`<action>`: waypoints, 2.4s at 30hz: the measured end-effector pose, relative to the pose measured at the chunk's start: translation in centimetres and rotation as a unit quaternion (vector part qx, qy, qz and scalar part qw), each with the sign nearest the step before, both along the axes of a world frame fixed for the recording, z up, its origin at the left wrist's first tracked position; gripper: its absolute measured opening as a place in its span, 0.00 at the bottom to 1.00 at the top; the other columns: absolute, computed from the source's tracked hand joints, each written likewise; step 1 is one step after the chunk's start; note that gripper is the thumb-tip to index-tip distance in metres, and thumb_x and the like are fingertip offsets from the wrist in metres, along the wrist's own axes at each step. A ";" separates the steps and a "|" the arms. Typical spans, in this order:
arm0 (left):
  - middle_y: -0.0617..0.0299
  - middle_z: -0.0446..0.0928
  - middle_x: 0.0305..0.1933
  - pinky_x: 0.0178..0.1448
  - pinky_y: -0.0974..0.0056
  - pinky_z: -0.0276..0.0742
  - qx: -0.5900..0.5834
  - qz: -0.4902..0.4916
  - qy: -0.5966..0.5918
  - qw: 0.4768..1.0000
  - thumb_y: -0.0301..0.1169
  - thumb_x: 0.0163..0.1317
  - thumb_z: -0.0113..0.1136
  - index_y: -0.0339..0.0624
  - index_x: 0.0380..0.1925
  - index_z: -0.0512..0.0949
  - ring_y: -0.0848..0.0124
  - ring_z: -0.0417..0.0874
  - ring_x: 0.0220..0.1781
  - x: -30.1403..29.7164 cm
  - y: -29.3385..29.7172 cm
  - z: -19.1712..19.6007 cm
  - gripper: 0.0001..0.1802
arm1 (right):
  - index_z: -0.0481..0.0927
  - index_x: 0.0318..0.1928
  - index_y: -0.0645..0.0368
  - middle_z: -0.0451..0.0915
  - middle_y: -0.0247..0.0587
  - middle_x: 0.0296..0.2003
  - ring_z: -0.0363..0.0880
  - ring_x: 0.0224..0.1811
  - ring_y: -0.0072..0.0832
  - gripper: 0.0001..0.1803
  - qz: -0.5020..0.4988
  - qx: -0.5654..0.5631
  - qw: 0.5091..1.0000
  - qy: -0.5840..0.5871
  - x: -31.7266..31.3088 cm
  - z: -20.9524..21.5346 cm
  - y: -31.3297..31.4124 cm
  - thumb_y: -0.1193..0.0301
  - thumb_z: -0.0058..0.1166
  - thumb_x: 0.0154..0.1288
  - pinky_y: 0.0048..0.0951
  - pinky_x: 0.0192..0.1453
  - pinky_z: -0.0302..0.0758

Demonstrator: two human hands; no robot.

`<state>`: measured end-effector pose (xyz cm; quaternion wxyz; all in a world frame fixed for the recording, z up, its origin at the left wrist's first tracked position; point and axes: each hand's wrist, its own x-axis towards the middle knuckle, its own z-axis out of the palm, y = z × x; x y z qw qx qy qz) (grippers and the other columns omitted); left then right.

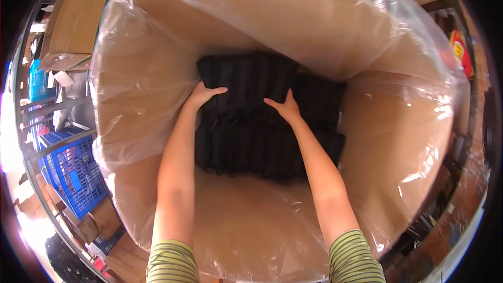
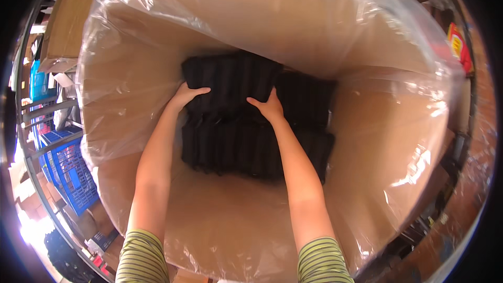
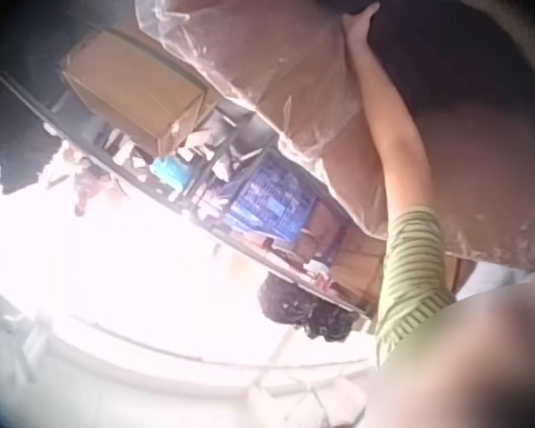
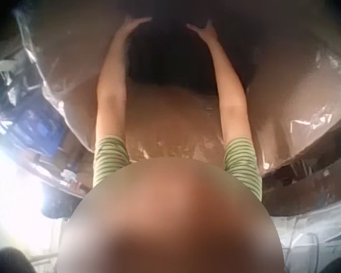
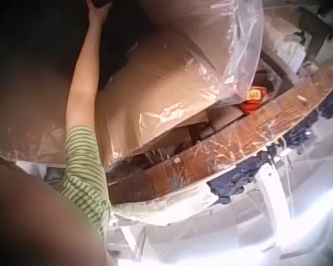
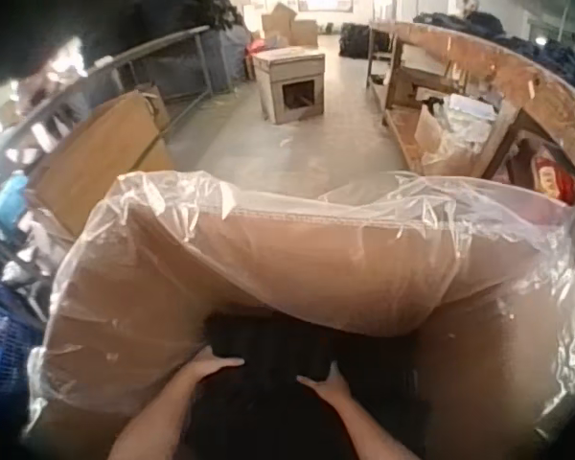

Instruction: Checking, inserting booklets into, and packing black fabric pouches into a larger shipping container.

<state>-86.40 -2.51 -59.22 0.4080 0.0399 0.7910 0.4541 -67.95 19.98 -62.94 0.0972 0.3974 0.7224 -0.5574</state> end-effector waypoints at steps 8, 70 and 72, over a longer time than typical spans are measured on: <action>0.36 0.68 0.57 0.64 0.55 0.64 -0.183 0.134 0.292 0.929 0.43 0.46 0.72 0.26 0.57 0.59 0.47 0.69 0.60 5.7 2.2 -4.5 0.46 | 0.45 0.70 0.60 0.59 0.56 0.65 0.61 0.66 0.47 0.61 -0.003 0.032 0.997 0.063 1.5 -5.1 0.2 0.49 0.69 0.44 0.36 0.67 0.62; 0.58 0.80 0.32 0.36 0.60 0.72 -0.179 -0.931 -0.022 0.316 0.52 0.60 0.50 0.43 0.35 0.80 0.68 0.80 0.30 83.7 1.1 34.3 0.24 | 0.74 0.47 0.60 0.68 0.36 0.30 0.65 0.33 0.27 0.15 -0.820 0.389 0.338 -0.250 95.6 50.1 -33.8 0.81 0.49 0.58 0.27 0.41 0.66; 0.59 0.80 0.31 0.35 0.60 0.72 -0.202 -0.922 -0.034 0.330 0.53 0.61 0.49 0.43 0.35 0.80 0.69 0.79 0.29 82.2 0.2 33.5 0.24 | 0.75 0.46 0.60 0.68 0.37 0.30 0.65 0.32 0.28 0.14 -0.832 0.416 0.304 -0.205 96.0 49.6 -34.1 0.80 0.49 0.57 0.29 0.41 0.66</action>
